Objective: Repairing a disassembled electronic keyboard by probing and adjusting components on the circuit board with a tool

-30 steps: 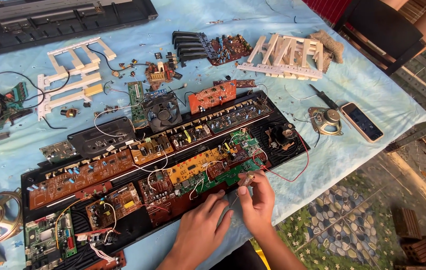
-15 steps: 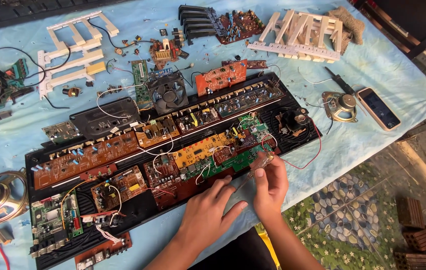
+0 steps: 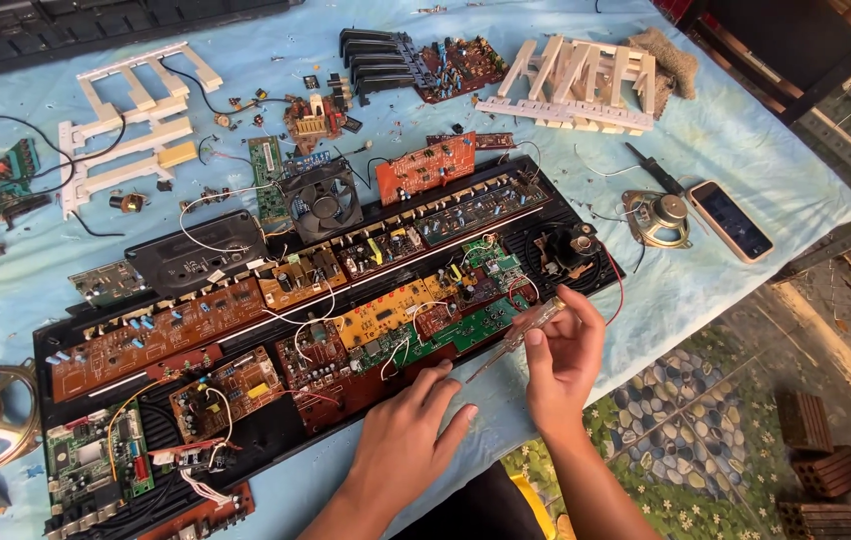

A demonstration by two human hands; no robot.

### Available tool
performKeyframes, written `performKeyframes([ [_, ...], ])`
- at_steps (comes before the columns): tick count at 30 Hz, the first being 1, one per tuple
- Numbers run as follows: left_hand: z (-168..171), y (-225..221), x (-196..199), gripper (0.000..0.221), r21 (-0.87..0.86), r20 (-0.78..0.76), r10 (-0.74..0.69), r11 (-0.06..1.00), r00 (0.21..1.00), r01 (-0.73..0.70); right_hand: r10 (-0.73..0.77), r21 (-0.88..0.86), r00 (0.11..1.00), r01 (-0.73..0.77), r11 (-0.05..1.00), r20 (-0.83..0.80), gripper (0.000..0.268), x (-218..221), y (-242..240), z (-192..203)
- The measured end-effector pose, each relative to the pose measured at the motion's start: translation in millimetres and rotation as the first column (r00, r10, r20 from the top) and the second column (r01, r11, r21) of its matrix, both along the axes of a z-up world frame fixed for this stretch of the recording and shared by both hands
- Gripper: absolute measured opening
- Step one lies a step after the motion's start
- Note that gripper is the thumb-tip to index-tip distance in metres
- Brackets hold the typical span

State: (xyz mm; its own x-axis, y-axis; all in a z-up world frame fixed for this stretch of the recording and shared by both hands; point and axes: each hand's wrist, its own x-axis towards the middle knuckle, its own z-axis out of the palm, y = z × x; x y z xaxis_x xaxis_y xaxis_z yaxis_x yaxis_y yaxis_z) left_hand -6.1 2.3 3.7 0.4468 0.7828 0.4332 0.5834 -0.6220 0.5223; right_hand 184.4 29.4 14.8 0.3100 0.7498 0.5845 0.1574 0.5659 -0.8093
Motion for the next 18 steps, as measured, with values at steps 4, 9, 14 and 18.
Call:
performKeyframes([
  [4, 0.3, 0.3, -0.3, 0.025, 0.003, 0.003, -0.007, 1.000, 1.000, 0.007, 0.022, 0.021, 1.000, -0.023, 1.000, 0.011, 0.044, 0.5, -0.4, -2.7],
  [9, 0.0, 0.4, 0.0, 0.024, 0.036, 0.000, -0.001, 0.999, 1.000, 0.001, 0.028, 0.025, 0.999, -0.028, 0.999, 0.015, 0.044, 1.6, -1.3, 1.4],
  [14, 1.3, 0.5, -0.1, 0.023, 0.058, -0.004, 0.009, 0.998, 1.000, -0.009, 0.054, 0.033, 0.998, -0.054, 0.998, 0.014, 0.045, 1.1, -1.2, 1.4],
  [18, 1.7, -0.3, -0.6, 0.024, 0.061, -0.008, 0.003, 0.998, 1.000, -0.002, 0.056, 0.035, 0.998, -0.057, 0.998, 0.018, 0.044, 0.3, -2.1, 0.7],
])
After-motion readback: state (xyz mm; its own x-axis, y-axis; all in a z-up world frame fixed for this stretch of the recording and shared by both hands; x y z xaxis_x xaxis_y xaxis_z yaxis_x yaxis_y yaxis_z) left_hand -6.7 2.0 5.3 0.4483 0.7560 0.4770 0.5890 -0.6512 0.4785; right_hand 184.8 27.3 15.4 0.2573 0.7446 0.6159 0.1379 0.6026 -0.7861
